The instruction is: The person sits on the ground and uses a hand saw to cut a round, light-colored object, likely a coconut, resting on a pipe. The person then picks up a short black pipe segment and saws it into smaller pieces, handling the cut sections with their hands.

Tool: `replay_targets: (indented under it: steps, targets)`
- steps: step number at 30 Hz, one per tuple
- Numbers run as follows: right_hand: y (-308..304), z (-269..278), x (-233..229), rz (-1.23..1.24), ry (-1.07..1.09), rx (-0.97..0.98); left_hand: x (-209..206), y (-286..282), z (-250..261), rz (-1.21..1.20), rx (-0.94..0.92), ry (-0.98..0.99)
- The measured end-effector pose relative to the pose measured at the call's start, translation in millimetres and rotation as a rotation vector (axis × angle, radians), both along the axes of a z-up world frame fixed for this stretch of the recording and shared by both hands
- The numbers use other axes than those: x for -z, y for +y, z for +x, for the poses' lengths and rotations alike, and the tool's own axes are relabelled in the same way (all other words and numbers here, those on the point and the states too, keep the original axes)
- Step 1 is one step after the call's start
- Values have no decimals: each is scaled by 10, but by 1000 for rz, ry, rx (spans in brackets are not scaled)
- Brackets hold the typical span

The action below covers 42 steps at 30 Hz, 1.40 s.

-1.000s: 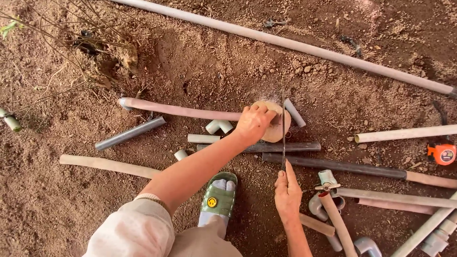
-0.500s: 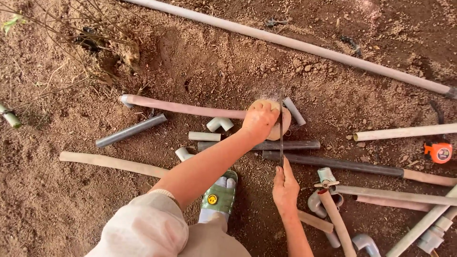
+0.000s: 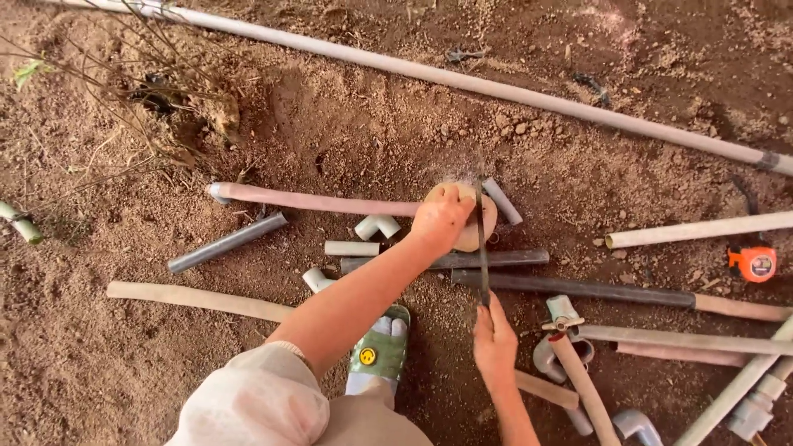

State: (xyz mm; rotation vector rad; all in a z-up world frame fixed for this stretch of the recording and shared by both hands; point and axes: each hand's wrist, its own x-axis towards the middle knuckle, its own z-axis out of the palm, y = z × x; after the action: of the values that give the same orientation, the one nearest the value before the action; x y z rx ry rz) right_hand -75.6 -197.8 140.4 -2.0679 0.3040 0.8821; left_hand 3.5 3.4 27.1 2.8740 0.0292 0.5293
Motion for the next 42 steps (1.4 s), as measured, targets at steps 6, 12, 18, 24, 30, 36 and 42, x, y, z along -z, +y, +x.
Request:
replay_targets:
  steps: [6,12,18,24,30,36,42]
  targets:
    - [151,152,-479,-42,-59,17,-14,-58,67,78,-31,-19]
    - [166,140,-358,-26,-92,-114,35,-186,62,108,-119,24]
    - [128,192,-335,-52,-31,-110,-176,-184,88,142,-129,186]
    - [285,100,-357,-70,105,-38,-576,-127,75,154,-96,230]
    - [427,116,-522,-137,107,-52,-274,-179,94,111,-155,122]
    - [678,331,-506,-142,72,-79,-102,-121,51,79,-68,73]
    - [770,675,-165,-56,-10,-99,-377,-63,60,58,-100,74]
